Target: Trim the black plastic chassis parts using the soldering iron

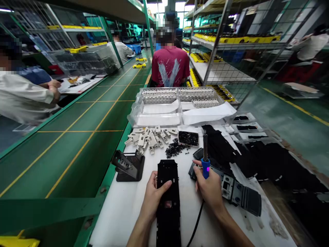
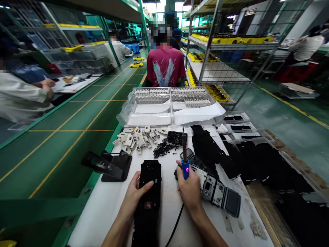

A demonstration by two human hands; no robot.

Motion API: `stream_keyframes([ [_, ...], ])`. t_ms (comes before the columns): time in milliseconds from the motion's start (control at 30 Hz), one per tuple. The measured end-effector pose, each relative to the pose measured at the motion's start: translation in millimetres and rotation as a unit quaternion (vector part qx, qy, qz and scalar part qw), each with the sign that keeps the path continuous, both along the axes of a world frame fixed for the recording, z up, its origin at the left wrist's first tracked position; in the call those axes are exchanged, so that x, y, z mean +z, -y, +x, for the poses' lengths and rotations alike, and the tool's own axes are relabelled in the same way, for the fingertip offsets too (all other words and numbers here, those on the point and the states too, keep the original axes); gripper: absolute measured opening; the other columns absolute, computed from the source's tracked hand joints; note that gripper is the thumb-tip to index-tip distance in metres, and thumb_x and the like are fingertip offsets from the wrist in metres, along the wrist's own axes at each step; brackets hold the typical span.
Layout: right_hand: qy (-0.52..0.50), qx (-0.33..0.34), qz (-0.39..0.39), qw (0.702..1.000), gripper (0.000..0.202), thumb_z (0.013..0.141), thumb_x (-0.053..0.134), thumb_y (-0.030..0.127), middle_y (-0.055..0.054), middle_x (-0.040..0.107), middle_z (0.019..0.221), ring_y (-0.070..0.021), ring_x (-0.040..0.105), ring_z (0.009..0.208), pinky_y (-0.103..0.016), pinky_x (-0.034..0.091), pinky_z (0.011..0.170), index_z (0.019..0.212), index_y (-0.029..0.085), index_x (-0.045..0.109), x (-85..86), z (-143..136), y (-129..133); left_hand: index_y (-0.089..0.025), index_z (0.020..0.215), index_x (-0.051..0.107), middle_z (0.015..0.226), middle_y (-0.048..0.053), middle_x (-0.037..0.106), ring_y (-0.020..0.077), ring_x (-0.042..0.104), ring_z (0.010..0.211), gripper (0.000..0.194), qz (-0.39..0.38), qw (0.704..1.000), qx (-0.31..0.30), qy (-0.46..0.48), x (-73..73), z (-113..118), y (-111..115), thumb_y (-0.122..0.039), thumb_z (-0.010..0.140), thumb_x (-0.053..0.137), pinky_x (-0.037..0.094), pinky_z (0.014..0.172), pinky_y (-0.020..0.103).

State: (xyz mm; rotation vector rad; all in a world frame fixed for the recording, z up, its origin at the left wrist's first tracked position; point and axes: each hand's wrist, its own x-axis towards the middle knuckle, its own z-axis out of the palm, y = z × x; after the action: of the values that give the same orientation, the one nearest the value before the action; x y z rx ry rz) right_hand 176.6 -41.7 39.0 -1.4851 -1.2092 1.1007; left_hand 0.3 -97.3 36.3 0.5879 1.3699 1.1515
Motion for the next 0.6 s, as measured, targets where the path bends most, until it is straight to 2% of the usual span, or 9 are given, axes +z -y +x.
stream_keyframes([
  [67,0.049,0.018,-0.002,0.999,0.044,0.086,0.059,0.049,0.004,0.055,0.048,-0.0161,0.056,0.040,-0.028,0.048,0.047,0.114,0.016,0.067,-2.5,-2.4,-5.8,-0.021,0.093,0.045,0.077,-0.002,0.061,0.0131,0.060,0.061,0.041,0.028,1.000,0.007,-0.006,-8.1,0.8,1.1,-0.040,0.072,0.076,0.050,0.047,0.021],
  [167,0.060,0.006,0.004,0.998,0.046,0.088,0.055,0.050,0.005,0.053,0.043,-0.0188,0.061,0.044,-0.032,0.054,0.057,0.117,0.015,0.065,-5.5,-5.1,-11.6,-0.019,0.096,0.052,0.085,0.002,0.065,0.0170,0.064,0.076,0.038,0.056,0.998,-0.005,-0.025,-11.6,-3.0,-1.8,-0.038,0.073,0.075,0.054,0.064,0.025],
  [233,0.057,-0.011,0.008,0.998,0.046,0.088,0.055,0.050,0.006,0.052,0.042,-0.0187,0.061,0.044,-0.033,0.056,0.060,0.116,0.015,0.065,-7.0,-7.8,-16.1,-0.018,0.104,0.054,0.091,0.005,0.066,0.0178,0.064,0.074,0.042,0.058,0.998,-0.009,-0.019,-11.6,-6.8,-3.2,-0.040,0.075,0.073,0.054,0.061,0.026],
  [300,0.070,-0.011,0.001,0.998,0.044,0.088,0.055,0.049,0.006,0.053,0.042,-0.0182,0.061,0.043,-0.033,0.057,0.061,0.114,0.016,0.065,-7.1,-11.6,-20.9,-0.018,0.110,0.052,0.091,0.005,0.066,0.0159,0.062,0.063,0.044,0.054,0.998,-0.007,0.000,-12.1,-9.9,-2.9,-0.041,0.077,0.070,0.051,0.052,0.026],
  [367,0.077,-0.002,-0.010,0.997,0.041,0.087,0.057,0.047,0.005,0.054,0.042,-0.0179,0.060,0.043,-0.033,0.057,0.060,0.111,0.016,0.067,-3.9,-16.1,-25.5,-0.019,0.109,0.051,0.090,0.004,0.066,0.0156,0.062,0.063,0.041,0.065,0.998,0.004,0.016,-14.0,-12.3,-1.5,-0.041,0.080,0.068,0.052,0.052,0.026],
  [500,-0.027,0.034,-0.020,0.999,0.038,0.083,0.061,0.042,0.006,0.050,0.038,-0.0161,0.055,0.037,-0.032,0.055,0.051,0.106,0.013,0.064,9.9,-30.2,-35.1,-0.019,0.110,0.050,0.099,0.005,0.066,0.0199,0.064,0.091,0.036,0.115,0.993,0.027,0.015,-18.9,-16.0,1.3,-0.035,0.082,0.067,0.053,0.078,0.031],
  [600,-0.048,0.042,-0.024,0.998,0.039,0.079,0.062,0.039,0.010,0.044,0.036,-0.0139,0.047,0.031,-0.029,0.051,0.042,0.107,0.012,0.061,10.8,-48.2,-44.6,-0.019,0.114,0.049,0.106,0.007,0.065,0.0217,0.063,0.098,0.038,0.132,0.991,0.024,0.015,-20.2,-18.4,2.3,-0.034,0.083,0.066,0.051,0.082,0.032],
])
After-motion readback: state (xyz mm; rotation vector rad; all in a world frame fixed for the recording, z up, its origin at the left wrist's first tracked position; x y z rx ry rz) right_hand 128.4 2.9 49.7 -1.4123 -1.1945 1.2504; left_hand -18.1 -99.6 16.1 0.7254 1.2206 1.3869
